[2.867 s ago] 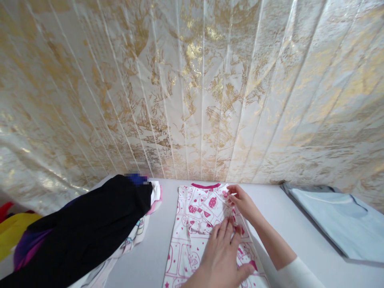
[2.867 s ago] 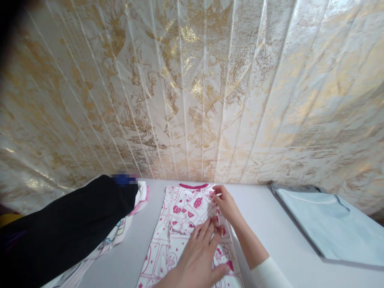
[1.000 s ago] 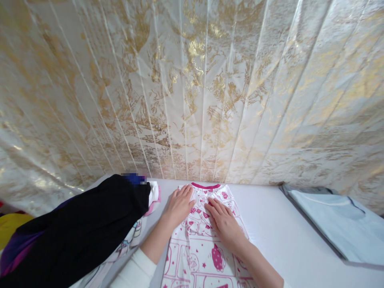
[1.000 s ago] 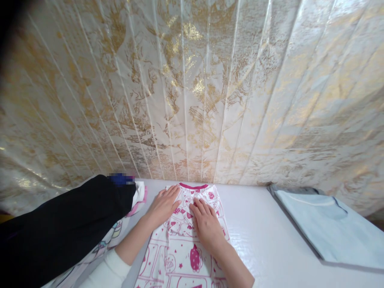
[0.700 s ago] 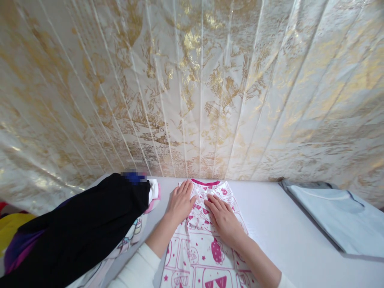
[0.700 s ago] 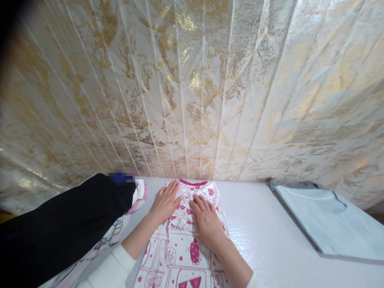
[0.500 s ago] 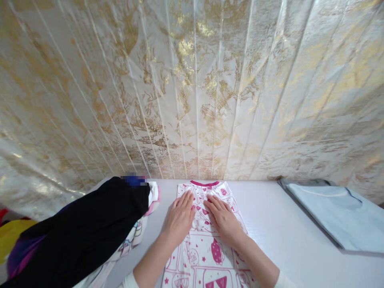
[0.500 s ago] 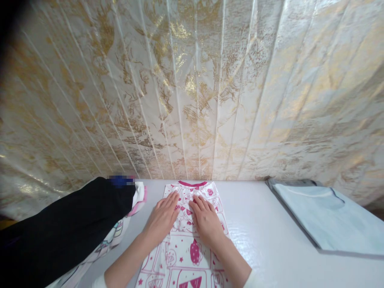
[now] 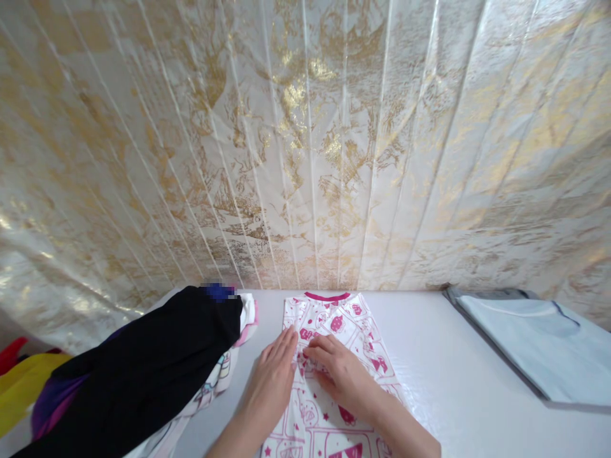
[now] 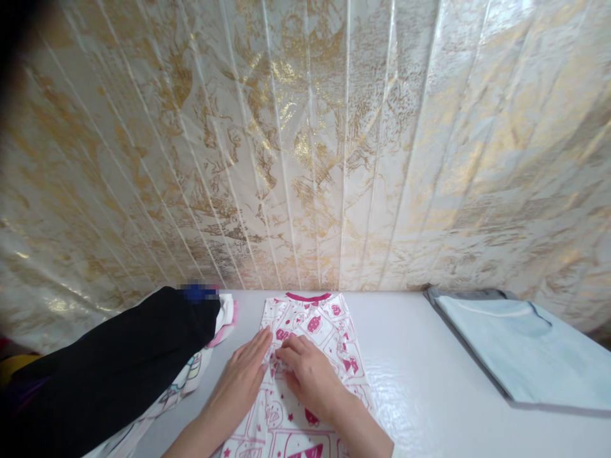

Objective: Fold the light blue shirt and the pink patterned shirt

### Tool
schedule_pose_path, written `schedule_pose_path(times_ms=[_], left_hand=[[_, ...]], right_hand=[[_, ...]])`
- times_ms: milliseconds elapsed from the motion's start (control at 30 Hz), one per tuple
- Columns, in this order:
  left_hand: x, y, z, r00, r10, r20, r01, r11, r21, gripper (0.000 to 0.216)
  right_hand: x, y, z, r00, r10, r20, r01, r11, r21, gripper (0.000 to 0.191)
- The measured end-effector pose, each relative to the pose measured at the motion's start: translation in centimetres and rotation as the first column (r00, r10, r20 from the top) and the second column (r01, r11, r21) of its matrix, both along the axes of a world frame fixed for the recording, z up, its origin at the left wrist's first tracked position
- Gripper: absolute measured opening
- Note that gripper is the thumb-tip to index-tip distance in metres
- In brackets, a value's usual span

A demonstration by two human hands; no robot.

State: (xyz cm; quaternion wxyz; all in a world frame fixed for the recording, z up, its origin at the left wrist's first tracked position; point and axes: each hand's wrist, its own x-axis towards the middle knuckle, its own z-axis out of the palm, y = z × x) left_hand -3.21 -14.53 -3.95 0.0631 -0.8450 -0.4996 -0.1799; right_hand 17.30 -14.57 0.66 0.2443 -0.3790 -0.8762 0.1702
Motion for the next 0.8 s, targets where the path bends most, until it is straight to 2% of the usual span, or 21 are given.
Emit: schedule_pose_path(times_ms=[167, 267, 400, 500, 667, 800], left_hand=[[-0.1, -3.2, -1.4, 0.993, 0.004, -0.114, 0.009, 0.993, 0.116, 0.057], [0.2, -4.0, -1.1, 0.987, -0.001, -0.159, 0.026, 0.988, 0.153, 0.054], [0.6, -4.4, -0.1, 0.977, 0.006, -0.213, 0.035, 0.982, 0.188, 0.044], [0.8, -4.9, 0.5, 0.980, 0.007, -0.197, 0.022, 0.989, 0.145, 0.043], [1.2, -5.8, 1.1, 0.992, 0.024, -0.120, -0.025, 1.000, -0.005, 0.051], [1.5, -5.8, 1.8, 0.993, 0.053, -0.107, -0.062, 0.994, -0.086, 0.054]], right_hand=[[-0.2, 0.1, -0.4, 1.000, 0.018, -0.002, -0.018, 1.000, 0.014, 0.036], [-0.8, 0.3, -1.0, 0.999, -0.037, 0.004, 0.037, 0.999, 0.040, 0.028], [-2.2, 0.6, -1.9, 0.981, -0.189, 0.044, 0.184, 0.977, 0.104, 0.010], [-2.6, 0.7, -2.4, 0.973, -0.229, 0.032, 0.223, 0.966, 0.127, 0.011], [-2.4, 0.5, -2.7, 0.973, -0.225, -0.050, 0.229, 0.969, 0.090, 0.013], [-2.6, 0.4, -2.2, 0.977, -0.210, -0.031, 0.212, 0.976, 0.053, 0.012]])
